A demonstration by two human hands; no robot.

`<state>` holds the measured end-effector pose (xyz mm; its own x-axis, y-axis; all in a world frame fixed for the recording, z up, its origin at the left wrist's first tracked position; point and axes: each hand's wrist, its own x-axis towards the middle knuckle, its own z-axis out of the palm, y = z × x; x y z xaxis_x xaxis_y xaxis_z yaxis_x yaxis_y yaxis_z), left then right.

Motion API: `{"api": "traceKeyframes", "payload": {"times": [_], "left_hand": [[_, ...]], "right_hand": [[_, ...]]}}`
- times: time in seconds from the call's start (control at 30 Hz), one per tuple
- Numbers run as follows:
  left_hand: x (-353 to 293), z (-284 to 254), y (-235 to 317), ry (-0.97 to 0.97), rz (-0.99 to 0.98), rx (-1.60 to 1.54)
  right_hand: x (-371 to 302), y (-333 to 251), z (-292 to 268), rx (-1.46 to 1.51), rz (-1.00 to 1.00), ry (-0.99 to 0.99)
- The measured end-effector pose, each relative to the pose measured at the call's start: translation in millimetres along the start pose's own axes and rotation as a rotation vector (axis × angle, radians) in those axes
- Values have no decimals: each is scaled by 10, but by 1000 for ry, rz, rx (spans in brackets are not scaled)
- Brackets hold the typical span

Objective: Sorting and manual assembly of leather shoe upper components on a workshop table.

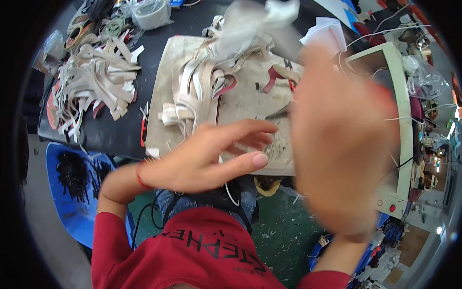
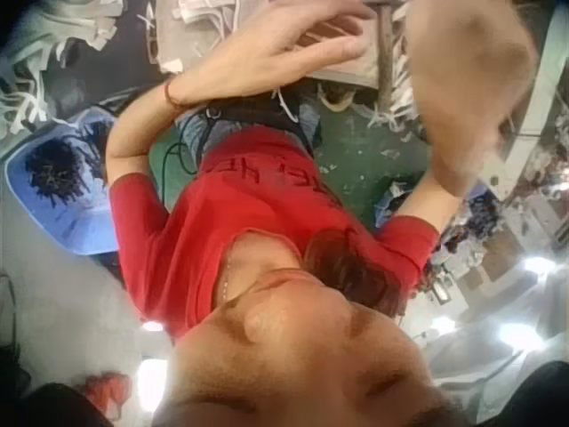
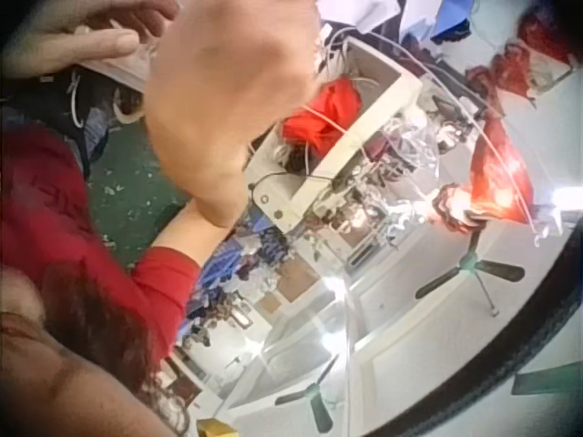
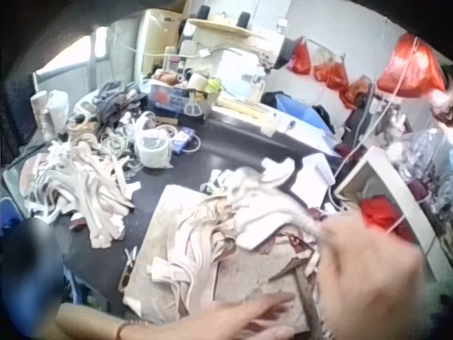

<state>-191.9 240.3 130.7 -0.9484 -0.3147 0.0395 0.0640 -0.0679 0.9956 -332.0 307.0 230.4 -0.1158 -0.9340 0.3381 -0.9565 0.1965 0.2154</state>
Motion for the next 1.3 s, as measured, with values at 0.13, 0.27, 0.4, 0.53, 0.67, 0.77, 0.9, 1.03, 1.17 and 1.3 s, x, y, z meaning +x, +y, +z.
{"api": "traceKeyframes", "payload": {"times": [0.13, 0.27, 0.4, 0.53, 0.67, 0.77, 0.9, 1.03, 1.17, 1.3], "left_hand": [[-180, 736, -651, 278, -123, -617], [-279, 940, -745, 362, -129, -805], [-341, 915, -846, 386, -163, -759], [-368, 926, -905, 398, -212, -724], [-370, 997, -883, 511, -174, -734], [-380, 958, -888, 508, -194, -787], [-395, 889, -878, 429, -262, -821], [-380, 926, -873, 449, -337, -783], [-374, 871, -842, 426, -373, -532], [-327, 922, -942, 541, -173, -422]], "right_hand": [[-1070, -252, 630, 495, 152, -210], [-1507, -339, 790, 775, 304, -71], [-1735, -290, 910, 1067, 443, -117], [-1753, -274, 997, 1476, 565, -82], [-1785, -270, 983, 1603, 725, -217], [-1717, -309, 890, 1634, 784, -254], [-1728, -285, 965, 1560, 627, -192], [-1726, -295, 941, 1279, 537, -207], [-1743, -298, 914, 1474, 785, -207], [-1726, -293, 919, 1281, 668, -177]]}}
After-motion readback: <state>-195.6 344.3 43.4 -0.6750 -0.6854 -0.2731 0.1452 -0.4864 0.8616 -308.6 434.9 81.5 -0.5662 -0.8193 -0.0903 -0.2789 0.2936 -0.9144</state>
